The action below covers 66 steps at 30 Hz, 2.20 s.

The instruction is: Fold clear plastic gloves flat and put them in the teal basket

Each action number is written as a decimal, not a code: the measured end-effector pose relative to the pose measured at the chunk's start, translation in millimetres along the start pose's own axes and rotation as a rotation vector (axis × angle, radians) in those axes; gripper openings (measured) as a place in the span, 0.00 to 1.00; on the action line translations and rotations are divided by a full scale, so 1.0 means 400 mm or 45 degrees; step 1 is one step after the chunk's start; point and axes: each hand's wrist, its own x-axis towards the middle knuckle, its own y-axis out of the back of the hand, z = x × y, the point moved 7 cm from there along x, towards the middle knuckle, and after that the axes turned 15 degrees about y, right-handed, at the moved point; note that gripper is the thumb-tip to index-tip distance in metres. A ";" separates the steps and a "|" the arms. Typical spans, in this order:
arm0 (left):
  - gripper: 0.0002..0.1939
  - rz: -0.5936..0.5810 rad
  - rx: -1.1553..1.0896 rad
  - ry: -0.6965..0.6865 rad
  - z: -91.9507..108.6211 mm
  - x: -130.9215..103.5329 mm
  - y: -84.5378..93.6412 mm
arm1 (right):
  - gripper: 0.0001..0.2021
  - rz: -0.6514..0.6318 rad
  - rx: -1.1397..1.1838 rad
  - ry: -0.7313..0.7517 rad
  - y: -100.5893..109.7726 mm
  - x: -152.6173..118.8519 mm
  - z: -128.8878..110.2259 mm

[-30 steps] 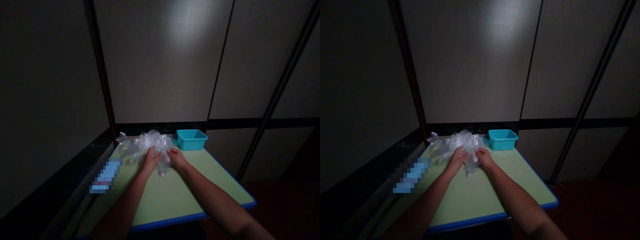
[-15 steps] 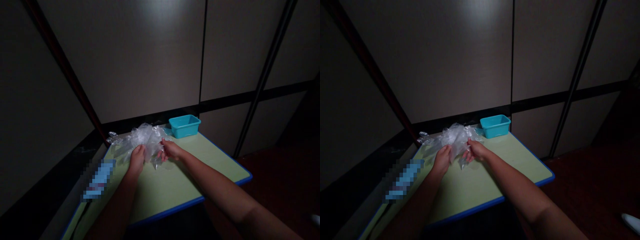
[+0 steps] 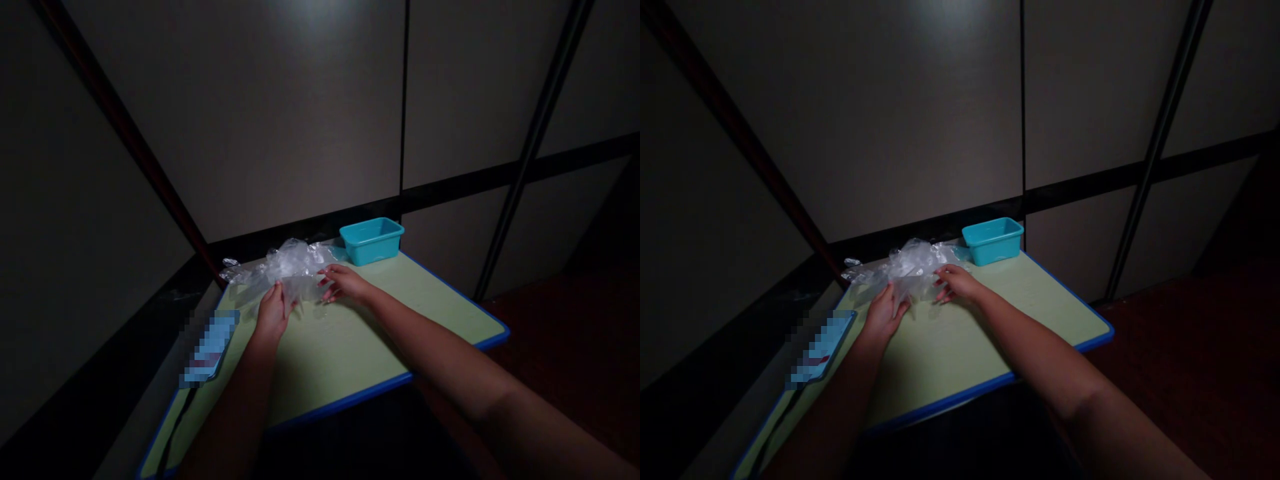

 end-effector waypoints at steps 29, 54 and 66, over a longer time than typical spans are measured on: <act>0.15 -0.397 0.311 -0.153 -0.014 -0.049 -0.092 | 0.18 -0.164 0.139 0.335 -0.027 -0.014 -0.071; 0.26 -0.068 0.026 0.197 -0.044 -0.001 -0.014 | 0.12 0.851 -0.745 0.611 0.212 -0.001 -0.113; 0.27 -0.311 -0.163 0.264 -0.039 -0.019 -0.060 | 0.23 -0.454 -0.869 0.860 -0.125 -0.071 -0.082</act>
